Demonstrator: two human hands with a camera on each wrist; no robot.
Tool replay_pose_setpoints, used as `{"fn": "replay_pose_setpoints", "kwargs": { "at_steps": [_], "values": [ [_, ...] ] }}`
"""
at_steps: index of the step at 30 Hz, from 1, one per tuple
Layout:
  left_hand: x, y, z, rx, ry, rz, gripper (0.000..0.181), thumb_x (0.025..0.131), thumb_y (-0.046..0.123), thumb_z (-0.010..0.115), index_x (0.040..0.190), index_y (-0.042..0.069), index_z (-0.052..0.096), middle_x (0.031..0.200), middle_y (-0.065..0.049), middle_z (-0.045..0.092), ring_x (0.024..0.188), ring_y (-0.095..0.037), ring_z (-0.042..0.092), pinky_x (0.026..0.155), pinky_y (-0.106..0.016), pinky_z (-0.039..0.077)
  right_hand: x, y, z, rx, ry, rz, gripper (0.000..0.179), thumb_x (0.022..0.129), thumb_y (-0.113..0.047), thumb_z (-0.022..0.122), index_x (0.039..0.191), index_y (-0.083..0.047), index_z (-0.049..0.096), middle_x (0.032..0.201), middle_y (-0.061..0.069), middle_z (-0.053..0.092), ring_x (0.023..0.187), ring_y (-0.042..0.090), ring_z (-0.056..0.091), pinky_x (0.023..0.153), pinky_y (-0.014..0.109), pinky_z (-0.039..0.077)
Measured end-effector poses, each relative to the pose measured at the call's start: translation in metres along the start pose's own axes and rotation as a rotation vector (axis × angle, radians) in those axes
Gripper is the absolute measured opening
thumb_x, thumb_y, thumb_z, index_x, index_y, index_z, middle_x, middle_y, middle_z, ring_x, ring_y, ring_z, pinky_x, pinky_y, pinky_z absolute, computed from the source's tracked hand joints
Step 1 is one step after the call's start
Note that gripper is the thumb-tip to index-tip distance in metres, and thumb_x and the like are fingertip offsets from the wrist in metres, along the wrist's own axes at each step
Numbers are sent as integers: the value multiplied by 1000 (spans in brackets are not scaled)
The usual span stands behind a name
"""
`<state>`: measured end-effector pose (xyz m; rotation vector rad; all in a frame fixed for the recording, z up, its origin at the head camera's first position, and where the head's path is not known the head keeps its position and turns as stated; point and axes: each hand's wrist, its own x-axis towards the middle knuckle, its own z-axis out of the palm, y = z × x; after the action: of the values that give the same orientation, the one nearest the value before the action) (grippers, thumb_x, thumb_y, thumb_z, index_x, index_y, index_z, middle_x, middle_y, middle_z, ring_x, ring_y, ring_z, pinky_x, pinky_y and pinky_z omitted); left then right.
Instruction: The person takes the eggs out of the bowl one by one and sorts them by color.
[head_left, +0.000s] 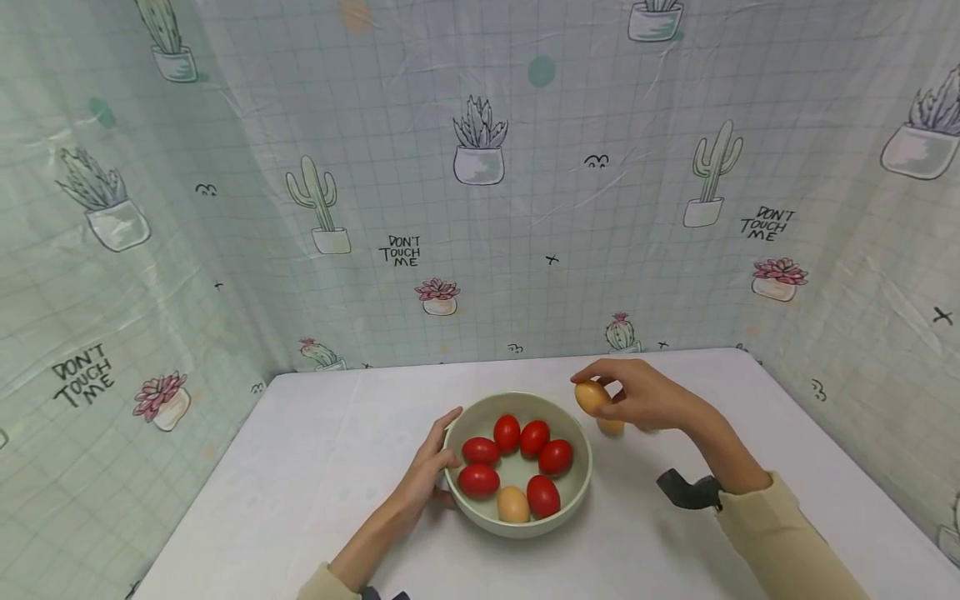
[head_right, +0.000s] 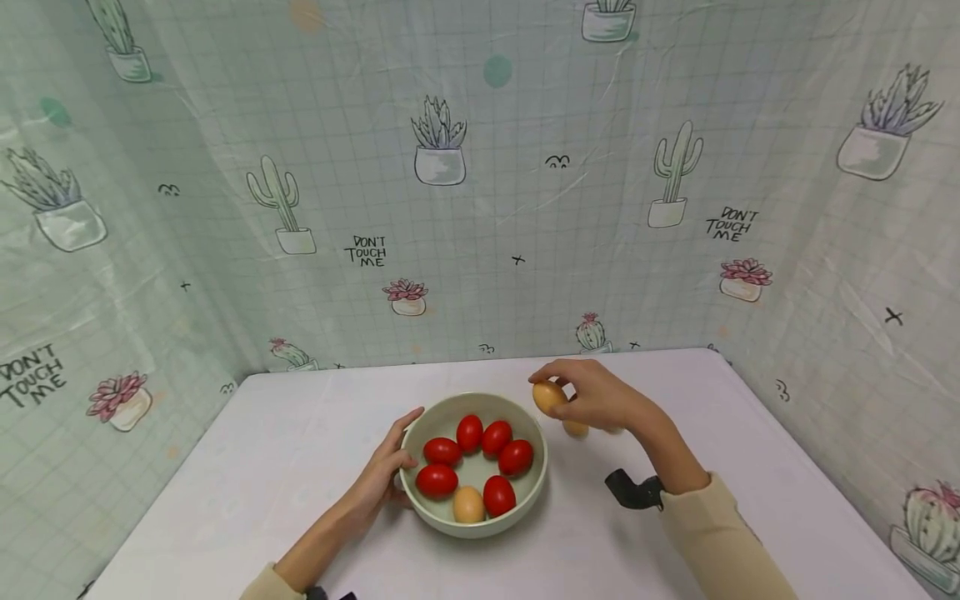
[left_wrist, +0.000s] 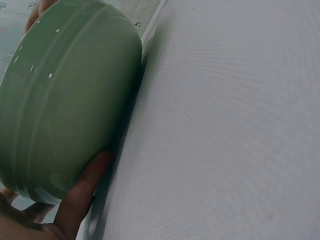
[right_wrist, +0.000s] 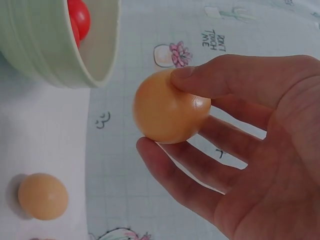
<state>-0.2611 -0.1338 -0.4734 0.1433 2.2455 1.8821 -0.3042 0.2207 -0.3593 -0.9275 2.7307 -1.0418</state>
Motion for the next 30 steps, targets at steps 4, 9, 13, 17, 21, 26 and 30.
{"fn": "replay_pose_setpoints", "kwargs": {
  "at_steps": [4, 9, 13, 17, 21, 26, 30],
  "values": [
    [0, 0, 0, -2, 6, 0, 81, 84, 12, 50, 160, 35, 34, 172, -6, 25, 158, -45, 20, 106, -85, 24, -3, 8, -1, -8, 30, 1, 43, 86, -2, 73, 128, -8, 69, 124, 9, 71, 111, 29, 65, 86, 36, 61],
    [0, -1, 1, -1, 1, -2, 82, 83, 12, 49, 160, 34, 33, 172, -7, 25, 157, -44, 20, 106, -84, 24, -8, 16, -3, -5, 47, 28, 42, 87, -3, 72, 128, -7, 68, 125, 12, 71, 108, 28, 66, 84, 33, 61],
    [0, -1, 1, 4, 1, 2, 81, 83, 12, 50, 160, 35, 34, 172, -6, 25, 157, -44, 22, 104, -82, 30, -13, 23, -5, -5, 72, 58, 43, 87, -2, 71, 129, -6, 68, 127, 14, 70, 107, 27, 66, 81, 28, 58],
    [1, -1, 1, 10, 4, 8, 80, 84, 13, 50, 160, 35, 34, 172, -6, 25, 156, -45, 21, 103, -83, 31, -18, 28, -8, -7, 101, 81, 44, 87, -2, 72, 131, -6, 67, 130, 16, 68, 111, 32, 66, 79, 28, 57],
    [2, -1, 1, 12, 4, 10, 80, 84, 13, 50, 160, 35, 34, 172, -6, 25, 157, -44, 21, 106, -83, 27, -21, 33, -11, -24, 131, 119, 45, 88, -5, 73, 133, -5, 67, 132, 18, 68, 116, 38, 65, 85, 38, 59],
    [2, -2, 1, 12, 4, 11, 80, 85, 14, 50, 159, 37, 34, 172, -5, 25, 157, -44, 21, 108, -83, 25, -25, 44, -13, -48, 176, 142, 47, 87, -4, 73, 133, -4, 66, 130, 18, 69, 119, 42, 63, 89, 45, 57],
    [2, -2, 0, 11, 4, 12, 79, 85, 15, 50, 159, 37, 34, 172, -5, 25, 157, -43, 21, 109, -82, 25, -30, 50, -15, -56, 195, 160, 48, 87, -5, 72, 135, -4, 65, 131, 18, 69, 121, 44, 62, 92, 49, 55]
  ]
}}
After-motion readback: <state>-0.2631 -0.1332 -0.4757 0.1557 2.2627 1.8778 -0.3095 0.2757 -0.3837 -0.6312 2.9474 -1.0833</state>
